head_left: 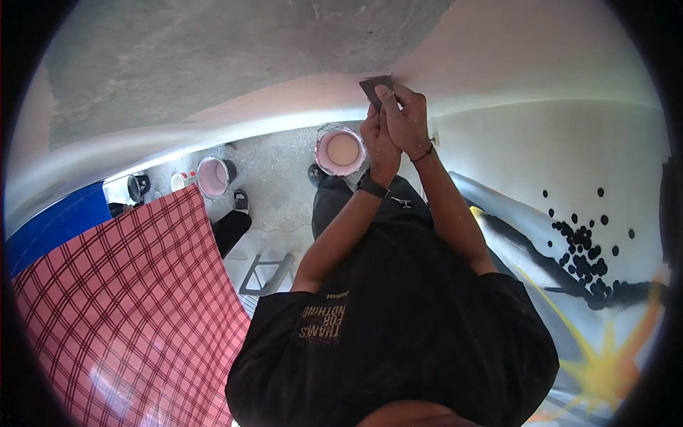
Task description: Scraping old material and paint off a wall using a putty knife in a bathroom.
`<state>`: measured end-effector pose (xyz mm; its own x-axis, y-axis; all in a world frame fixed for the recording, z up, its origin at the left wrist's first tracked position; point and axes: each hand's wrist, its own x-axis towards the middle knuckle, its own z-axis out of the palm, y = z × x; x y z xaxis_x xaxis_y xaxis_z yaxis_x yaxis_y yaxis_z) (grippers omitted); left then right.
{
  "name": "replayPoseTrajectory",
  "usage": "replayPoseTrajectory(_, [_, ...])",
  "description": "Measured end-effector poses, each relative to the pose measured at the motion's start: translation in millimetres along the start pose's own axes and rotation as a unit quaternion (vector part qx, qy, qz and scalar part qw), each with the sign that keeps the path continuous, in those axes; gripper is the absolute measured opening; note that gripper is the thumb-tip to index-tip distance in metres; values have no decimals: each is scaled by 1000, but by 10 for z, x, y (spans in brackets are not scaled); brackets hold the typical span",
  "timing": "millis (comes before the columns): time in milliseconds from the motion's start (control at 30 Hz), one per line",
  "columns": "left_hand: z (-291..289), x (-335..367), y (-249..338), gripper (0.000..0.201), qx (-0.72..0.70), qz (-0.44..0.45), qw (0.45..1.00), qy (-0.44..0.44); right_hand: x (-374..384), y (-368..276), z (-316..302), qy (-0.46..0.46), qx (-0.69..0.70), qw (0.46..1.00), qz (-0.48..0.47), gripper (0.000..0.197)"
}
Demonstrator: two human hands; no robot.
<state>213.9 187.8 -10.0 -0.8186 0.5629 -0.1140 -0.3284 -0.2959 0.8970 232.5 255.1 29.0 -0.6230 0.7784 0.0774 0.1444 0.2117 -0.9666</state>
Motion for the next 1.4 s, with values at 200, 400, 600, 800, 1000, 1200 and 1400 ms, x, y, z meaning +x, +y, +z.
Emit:
replayPoseTrajectory(200, [-28,33,12,29,47,12,999,-16,18,-87,-1,4,11,1000,-25,30])
replayPoseTrajectory(400, [68,-28,99,25,-12,-4,1000,3,-34,-140,2,14,38,999,-19,30])
replayPoseTrajectory(600, [37,-61,67,21,-9,-18,1000,-10,-60,-213,-10,6,49,999,-19,28])
replayPoseTrajectory(800, [-2,-52,103,28,-12,-16,999,-44,-122,-177,-40,5,5,1000,-20,30])
replayPoseTrajectory(1000, [-39,-133,44,24,-39,-42,998,-5,-123,-191,-35,7,-7,1000,-20,32])
replayPoseTrajectory(1200, [43,-36,147,30,15,13,1000,-1,-32,-80,-41,2,17,1000,-6,29])
replayPoseTrajectory(1400, [26,-89,-11,29,3,3,1000,19,-58,-45,-23,10,23,1000,-4,29])
